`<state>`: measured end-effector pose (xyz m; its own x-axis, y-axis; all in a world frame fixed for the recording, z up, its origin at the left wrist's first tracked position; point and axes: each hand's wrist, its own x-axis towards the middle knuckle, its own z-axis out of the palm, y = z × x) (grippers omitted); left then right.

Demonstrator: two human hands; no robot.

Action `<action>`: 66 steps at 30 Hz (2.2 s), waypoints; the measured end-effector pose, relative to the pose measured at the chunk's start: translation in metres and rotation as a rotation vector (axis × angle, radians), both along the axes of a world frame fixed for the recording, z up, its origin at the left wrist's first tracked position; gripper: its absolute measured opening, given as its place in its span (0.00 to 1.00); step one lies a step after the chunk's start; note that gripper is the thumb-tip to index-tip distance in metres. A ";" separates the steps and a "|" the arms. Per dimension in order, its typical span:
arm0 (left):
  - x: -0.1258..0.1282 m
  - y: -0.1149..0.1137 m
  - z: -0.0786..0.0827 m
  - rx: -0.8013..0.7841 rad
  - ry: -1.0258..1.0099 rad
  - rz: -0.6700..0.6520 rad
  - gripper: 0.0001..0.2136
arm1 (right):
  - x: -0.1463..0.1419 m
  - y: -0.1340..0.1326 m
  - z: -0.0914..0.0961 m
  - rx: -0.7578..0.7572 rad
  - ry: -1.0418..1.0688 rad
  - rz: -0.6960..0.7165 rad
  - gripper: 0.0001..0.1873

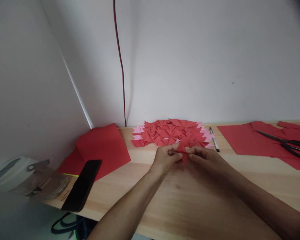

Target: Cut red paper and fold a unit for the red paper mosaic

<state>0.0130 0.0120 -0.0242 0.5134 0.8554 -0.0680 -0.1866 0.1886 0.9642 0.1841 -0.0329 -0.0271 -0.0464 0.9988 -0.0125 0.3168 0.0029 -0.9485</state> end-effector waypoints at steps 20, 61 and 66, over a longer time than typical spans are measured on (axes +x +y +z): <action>0.002 -0.003 0.000 0.253 0.335 -0.055 0.06 | 0.000 -0.003 -0.002 0.098 0.018 0.117 0.11; 0.001 -0.015 0.026 0.155 0.184 -0.109 0.06 | 0.003 -0.010 0.008 0.275 -0.064 -0.011 0.09; 0.000 -0.015 0.025 0.318 0.315 -0.080 0.05 | 0.004 -0.009 0.007 0.280 -0.085 -0.058 0.09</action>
